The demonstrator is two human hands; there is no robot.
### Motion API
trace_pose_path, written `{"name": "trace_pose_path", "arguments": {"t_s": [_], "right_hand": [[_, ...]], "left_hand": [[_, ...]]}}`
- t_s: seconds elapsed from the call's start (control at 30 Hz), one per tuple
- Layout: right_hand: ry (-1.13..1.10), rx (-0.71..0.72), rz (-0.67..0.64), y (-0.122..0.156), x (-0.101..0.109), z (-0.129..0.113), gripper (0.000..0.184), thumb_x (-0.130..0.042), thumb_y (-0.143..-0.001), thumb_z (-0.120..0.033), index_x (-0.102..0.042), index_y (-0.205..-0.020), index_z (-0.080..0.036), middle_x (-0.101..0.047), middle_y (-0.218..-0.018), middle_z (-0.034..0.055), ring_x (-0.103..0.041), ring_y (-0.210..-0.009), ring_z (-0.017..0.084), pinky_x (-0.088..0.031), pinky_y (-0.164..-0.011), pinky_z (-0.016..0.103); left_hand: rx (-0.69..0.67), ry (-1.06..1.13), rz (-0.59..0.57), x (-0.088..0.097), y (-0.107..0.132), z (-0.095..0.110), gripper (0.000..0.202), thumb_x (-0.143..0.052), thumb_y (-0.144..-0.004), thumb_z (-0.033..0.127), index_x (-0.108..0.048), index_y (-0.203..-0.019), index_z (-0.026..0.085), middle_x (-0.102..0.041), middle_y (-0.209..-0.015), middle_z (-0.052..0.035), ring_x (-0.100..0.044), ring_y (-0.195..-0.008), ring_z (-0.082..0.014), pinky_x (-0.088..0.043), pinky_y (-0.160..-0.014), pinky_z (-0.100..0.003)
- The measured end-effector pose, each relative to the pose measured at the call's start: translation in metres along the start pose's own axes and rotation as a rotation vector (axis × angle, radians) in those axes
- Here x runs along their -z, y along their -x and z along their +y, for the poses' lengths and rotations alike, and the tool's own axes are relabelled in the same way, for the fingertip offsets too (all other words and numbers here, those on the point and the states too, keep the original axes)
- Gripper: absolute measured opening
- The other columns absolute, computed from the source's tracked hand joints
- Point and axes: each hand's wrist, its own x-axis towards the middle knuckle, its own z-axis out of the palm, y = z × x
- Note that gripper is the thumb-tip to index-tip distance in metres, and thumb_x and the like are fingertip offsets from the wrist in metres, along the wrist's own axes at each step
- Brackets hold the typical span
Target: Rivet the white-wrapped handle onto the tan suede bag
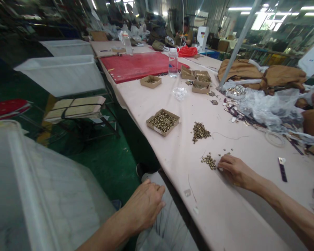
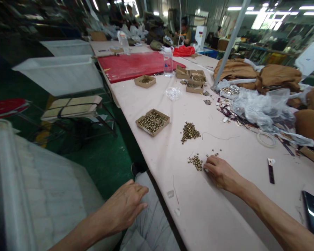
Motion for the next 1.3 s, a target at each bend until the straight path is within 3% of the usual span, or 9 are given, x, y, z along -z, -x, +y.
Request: {"name": "trace_pose_path", "arguments": {"t_s": [0.23, 0.47, 0.6, 0.7, 0.93, 1.17, 1.3], "right_hand": [[-0.01, 0.016, -0.021, -0.006, 0.002, -0.002, 0.03, -0.051, -0.082, -0.001, -0.064, -0.104, -0.019, -0.063, -0.095, 0.0116, -0.055, -0.087, 0.025, -0.044, -0.076, 0.037], [0.111, -0.02, -0.036, -0.011, -0.008, -0.007, 0.017, -0.052, -0.084, -0.003, -0.057, -0.087, -0.019, -0.059, -0.089, 0.0092, -0.051, -0.084, 0.024, -0.039, -0.075, 0.037], [0.153, -0.05, 0.029, -0.011, -0.018, -0.01, 0.014, -0.058, -0.08, -0.006, -0.056, -0.079, -0.02, -0.058, -0.085, 0.0078, -0.05, -0.083, 0.023, -0.04, -0.075, 0.037], [0.159, -0.065, 0.075, -0.006, -0.025, -0.014, 0.016, -0.056, -0.085, -0.007, -0.054, -0.075, -0.02, -0.057, -0.084, 0.0087, -0.05, -0.084, 0.023, -0.041, -0.076, 0.037], [0.15, -0.229, 0.202, -0.002, -0.032, -0.027, 0.014, -0.055, -0.089, -0.008, -0.062, -0.094, -0.019, -0.059, -0.09, 0.0102, -0.052, -0.089, 0.026, -0.044, -0.079, 0.038], [0.172, -0.229, 0.11, -0.009, -0.023, -0.026, 0.021, -0.054, -0.084, -0.001, -0.058, -0.073, -0.019, -0.06, -0.082, 0.0073, -0.055, -0.083, 0.022, -0.04, -0.073, 0.033], [0.189, -0.197, 0.062, -0.009, -0.02, -0.023, 0.021, -0.058, -0.075, 0.001, -0.058, -0.072, -0.019, -0.061, -0.083, 0.0068, -0.056, -0.081, 0.021, -0.039, -0.072, 0.032]], "left_hand": [[0.0, 0.035, 0.038, -0.006, 0.003, -0.004, 0.016, -0.049, -0.096, 0.025, -0.063, -0.098, 0.018, -0.068, -0.093, -0.0102, -0.066, -0.091, -0.0284, -0.044, -0.098, -0.05], [-0.001, 0.047, 0.031, -0.007, 0.004, -0.003, 0.02, -0.046, -0.096, 0.025, -0.064, -0.1, 0.018, -0.068, -0.095, -0.0112, -0.066, -0.095, -0.029, -0.043, -0.101, -0.051], [-0.005, 0.041, 0.035, -0.007, 0.004, -0.003, 0.018, -0.048, -0.096, 0.025, -0.064, -0.098, 0.018, -0.068, -0.093, -0.0105, -0.066, -0.091, -0.0282, -0.045, -0.098, -0.05], [-0.01, 0.051, 0.043, -0.008, 0.006, -0.002, 0.019, -0.047, -0.096, 0.025, -0.064, -0.099, 0.018, -0.068, -0.094, -0.0105, -0.065, -0.092, -0.0284, -0.045, -0.099, -0.051], [-0.007, 0.061, 0.051, -0.008, 0.008, -0.003, 0.022, -0.045, -0.096, 0.024, -0.065, -0.104, 0.018, -0.069, -0.098, -0.0125, -0.067, -0.099, -0.0299, -0.044, -0.106, -0.055], [-0.05, -0.001, 0.105, -0.02, 0.01, -0.013, 0.026, -0.045, -0.096, 0.022, -0.064, -0.112, 0.019, -0.071, -0.105, -0.0142, -0.067, -0.106, -0.0295, -0.043, -0.113, -0.055], [-0.056, -0.021, 0.1, -0.019, 0.012, -0.013, 0.029, -0.046, -0.094, 0.02, -0.064, -0.117, 0.019, -0.071, -0.11, -0.0151, -0.067, -0.108, -0.0293, -0.044, -0.113, -0.056]]}}
